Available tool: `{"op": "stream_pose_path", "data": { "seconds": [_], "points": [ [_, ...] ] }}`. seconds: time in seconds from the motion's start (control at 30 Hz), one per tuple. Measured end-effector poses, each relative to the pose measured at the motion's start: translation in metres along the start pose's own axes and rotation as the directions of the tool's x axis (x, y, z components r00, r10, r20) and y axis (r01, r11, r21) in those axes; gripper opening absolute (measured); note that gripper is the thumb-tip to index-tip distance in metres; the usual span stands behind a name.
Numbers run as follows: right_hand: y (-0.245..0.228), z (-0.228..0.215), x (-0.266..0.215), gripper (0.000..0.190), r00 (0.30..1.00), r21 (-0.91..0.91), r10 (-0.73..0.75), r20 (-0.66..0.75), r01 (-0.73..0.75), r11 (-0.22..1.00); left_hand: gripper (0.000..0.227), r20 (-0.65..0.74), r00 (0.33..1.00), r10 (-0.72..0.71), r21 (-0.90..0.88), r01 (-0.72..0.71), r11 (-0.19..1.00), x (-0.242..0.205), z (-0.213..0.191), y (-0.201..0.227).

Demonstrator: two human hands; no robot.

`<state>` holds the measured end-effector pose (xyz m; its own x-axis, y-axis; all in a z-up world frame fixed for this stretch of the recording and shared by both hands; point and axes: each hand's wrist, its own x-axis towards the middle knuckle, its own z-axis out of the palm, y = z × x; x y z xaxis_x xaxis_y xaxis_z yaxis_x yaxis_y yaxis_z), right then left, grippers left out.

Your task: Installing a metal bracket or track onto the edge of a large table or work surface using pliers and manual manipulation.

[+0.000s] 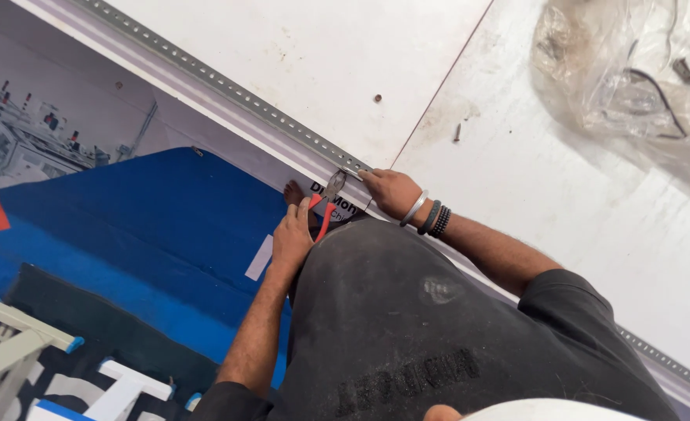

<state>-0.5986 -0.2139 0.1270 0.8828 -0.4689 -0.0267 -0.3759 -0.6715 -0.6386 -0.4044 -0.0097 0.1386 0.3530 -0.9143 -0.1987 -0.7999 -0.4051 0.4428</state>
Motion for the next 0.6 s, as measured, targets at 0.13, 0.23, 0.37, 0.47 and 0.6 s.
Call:
{"op": "stream_pose_path", "data": {
  "seconds": [0.13,0.23,0.37,0.47,0.6],
  "points": [
    [-0.019,-0.017,0.026,0.024,0.989,0.004,-0.137,-0.051,0.137,0.990,0.098,0.020,1.000,-0.008,0.055,0.007,0.998,-0.001,-0.001,0.000],
    [-0.026,-0.030,0.066,0.017,0.974,0.096,-0.218,-0.063,0.223,0.970,0.097,-0.022,1.000,0.022,0.057,-0.021,0.998,-0.002,0.005,-0.007],
    [-0.015,-0.005,0.119,0.019,0.954,0.083,-0.300,-0.026,0.301,0.950,0.092,-0.081,0.994,0.072,0.066,-0.067,0.996,-0.001,0.023,-0.018],
    [-0.025,0.005,0.142,0.023,0.972,-0.004,-0.211,0.103,0.212,0.977,0.102,-0.030,0.998,0.048,0.061,-0.046,0.997,0.002,0.004,-0.004],
    [-0.023,0.016,0.159,0.026,0.978,-0.008,-0.161,0.130,0.163,0.987,0.100,-0.027,0.999,0.019,0.039,-0.018,0.999,-0.001,0.007,-0.006]
  ]
}}
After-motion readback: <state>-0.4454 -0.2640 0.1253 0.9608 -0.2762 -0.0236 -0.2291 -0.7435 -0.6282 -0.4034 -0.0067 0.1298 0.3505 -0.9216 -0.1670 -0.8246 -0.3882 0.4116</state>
